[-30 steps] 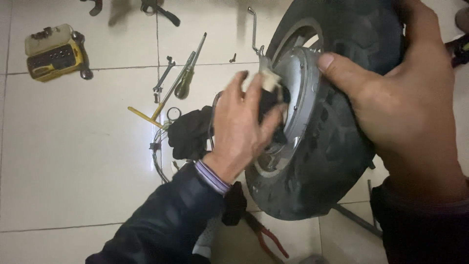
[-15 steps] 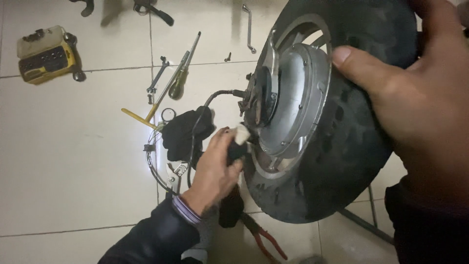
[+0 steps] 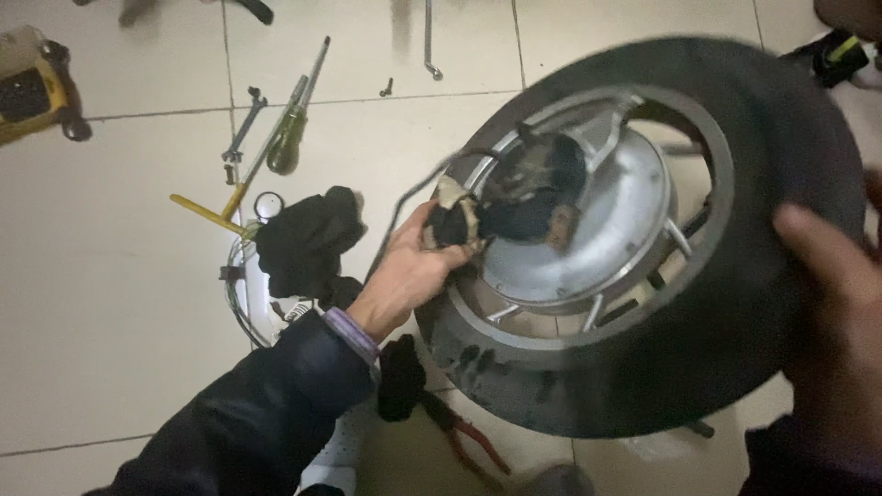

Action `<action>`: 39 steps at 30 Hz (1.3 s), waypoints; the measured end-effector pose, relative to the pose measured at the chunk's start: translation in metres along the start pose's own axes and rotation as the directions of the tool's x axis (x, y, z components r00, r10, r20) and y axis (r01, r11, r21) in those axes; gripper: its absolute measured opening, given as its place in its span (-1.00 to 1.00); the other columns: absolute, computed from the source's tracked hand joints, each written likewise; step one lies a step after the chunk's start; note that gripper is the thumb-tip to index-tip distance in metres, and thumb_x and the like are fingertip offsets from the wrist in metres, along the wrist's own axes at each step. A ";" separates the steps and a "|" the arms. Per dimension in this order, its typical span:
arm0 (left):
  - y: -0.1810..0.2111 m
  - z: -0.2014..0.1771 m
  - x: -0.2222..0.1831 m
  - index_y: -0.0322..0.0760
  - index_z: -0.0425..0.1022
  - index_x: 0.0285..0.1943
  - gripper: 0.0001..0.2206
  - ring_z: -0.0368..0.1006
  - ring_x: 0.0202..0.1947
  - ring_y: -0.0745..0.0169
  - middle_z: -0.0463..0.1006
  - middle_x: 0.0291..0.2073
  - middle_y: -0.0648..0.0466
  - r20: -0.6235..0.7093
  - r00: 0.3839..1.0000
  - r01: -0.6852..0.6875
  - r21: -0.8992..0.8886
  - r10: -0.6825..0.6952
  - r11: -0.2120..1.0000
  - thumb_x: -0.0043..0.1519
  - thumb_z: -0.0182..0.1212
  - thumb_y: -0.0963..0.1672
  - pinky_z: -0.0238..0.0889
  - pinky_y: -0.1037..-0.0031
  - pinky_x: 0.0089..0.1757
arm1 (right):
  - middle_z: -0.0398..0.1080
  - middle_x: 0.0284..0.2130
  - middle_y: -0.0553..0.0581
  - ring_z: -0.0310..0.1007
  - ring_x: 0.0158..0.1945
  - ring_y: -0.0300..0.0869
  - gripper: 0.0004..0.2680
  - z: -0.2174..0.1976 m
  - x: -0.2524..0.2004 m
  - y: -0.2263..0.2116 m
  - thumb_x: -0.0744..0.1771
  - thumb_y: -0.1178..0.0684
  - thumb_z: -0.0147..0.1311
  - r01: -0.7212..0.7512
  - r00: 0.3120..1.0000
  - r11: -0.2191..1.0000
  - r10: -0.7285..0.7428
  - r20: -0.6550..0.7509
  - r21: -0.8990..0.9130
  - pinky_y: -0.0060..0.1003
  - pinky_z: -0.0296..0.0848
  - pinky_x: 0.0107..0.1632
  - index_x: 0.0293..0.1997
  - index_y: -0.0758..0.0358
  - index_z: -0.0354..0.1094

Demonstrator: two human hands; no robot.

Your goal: The person wipes a scooter wheel with a cloth and then aligns a brake assembly onto the axle by hand.

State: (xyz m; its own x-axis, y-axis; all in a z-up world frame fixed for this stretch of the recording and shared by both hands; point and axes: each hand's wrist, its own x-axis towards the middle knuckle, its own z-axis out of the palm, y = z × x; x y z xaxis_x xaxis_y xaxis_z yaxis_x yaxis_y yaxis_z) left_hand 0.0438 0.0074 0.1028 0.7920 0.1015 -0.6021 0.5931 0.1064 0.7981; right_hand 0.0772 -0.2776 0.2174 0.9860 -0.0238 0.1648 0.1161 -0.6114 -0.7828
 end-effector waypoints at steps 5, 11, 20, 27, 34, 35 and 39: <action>-0.045 0.035 0.025 -0.28 0.17 0.41 -0.37 0.41 0.15 0.30 0.49 0.21 0.05 0.193 0.964 -0.169 -0.088 0.184 0.982 0.12 0.26 -0.12 0.27 0.55 0.18 | 0.32 0.13 -0.02 0.41 0.02 -0.23 -0.57 -0.015 -0.054 0.070 0.35 -0.04 0.01 -0.485 0.843 0.848 0.518 -0.143 0.215 -0.38 0.39 -0.03 0.43 -0.04 0.09; -0.056 0.042 0.029 -0.09 0.40 0.31 -0.50 0.47 0.12 0.03 0.51 0.14 -0.06 0.157 0.813 -0.540 0.563 0.560 0.626 0.21 0.18 0.09 0.28 0.34 0.08 | 0.24 0.22 0.13 0.32 0.25 -0.04 -0.62 0.007 -0.114 0.088 0.35 0.05 -0.08 -0.639 0.647 0.616 0.755 -0.112 0.461 -0.13 0.50 0.10 0.35 0.07 0.03; -0.043 0.062 -0.016 -0.14 0.15 0.45 -0.30 0.37 0.21 -0.14 0.22 0.34 -0.15 0.046 0.985 -0.167 0.448 0.164 0.878 0.07 0.02 0.07 0.34 -0.09 0.06 | 0.21 0.33 0.13 0.29 0.29 0.04 -0.46 0.019 -0.122 0.093 0.25 -0.01 -0.07 -0.713 0.521 0.494 0.848 -0.096 0.498 -0.08 0.41 0.25 0.45 0.02 -0.01; -0.058 0.069 -0.095 -0.02 0.31 0.31 -0.53 0.56 -0.01 0.37 0.64 0.06 0.20 0.467 0.849 0.166 0.213 -0.249 0.963 0.18 0.18 -0.04 0.42 0.54 0.03 | 0.08 0.37 0.21 0.13 0.39 0.09 -0.55 0.013 -0.132 0.125 0.34 -0.07 -0.13 -0.674 0.680 0.686 0.721 -0.132 0.272 -0.02 0.26 0.30 0.42 0.21 0.02; -0.037 0.043 -0.112 -0.19 0.38 0.21 -0.51 0.40 0.03 0.34 0.52 0.01 0.16 0.689 0.708 0.158 0.057 -0.154 0.986 0.14 0.14 0.06 0.25 0.50 0.11 | 0.41 0.09 0.71 0.41 0.12 0.45 -0.74 0.002 -0.172 0.109 0.47 0.35 0.19 0.212 0.931 0.690 -0.358 -0.073 -0.692 0.15 0.39 0.19 0.27 0.87 0.38; -0.035 0.041 -0.114 -0.19 0.38 0.21 -0.51 0.40 0.03 0.34 0.52 0.01 0.16 0.685 0.712 0.163 0.053 -0.154 0.985 0.14 0.14 0.06 0.25 0.50 0.11 | 0.41 0.09 0.71 0.41 0.12 0.45 -0.74 0.010 -0.174 0.087 0.47 0.35 0.19 0.217 0.931 0.691 -0.359 -0.066 -0.689 0.15 0.39 0.19 0.27 0.87 0.38; -0.011 0.037 -0.118 -0.09 0.26 0.36 -0.38 0.38 0.07 0.43 0.46 0.13 0.16 0.691 0.656 0.259 0.172 -0.304 0.950 0.08 0.09 0.08 0.25 0.59 0.06 | 0.30 0.19 0.14 0.29 0.26 -0.02 -0.37 0.043 -0.181 0.067 0.10 0.03 0.24 -0.037 0.875 0.939 0.196 0.443 -0.342 -0.16 0.26 0.22 0.36 0.00 0.21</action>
State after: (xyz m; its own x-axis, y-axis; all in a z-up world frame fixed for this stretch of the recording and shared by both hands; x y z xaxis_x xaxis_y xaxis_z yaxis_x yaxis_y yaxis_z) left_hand -0.0503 -0.0420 0.1661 0.4395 -0.6492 -0.6208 0.7940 -0.0424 0.6065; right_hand -0.0888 -0.2804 0.1095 0.9383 0.2101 -0.2748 0.0321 -0.8439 -0.5356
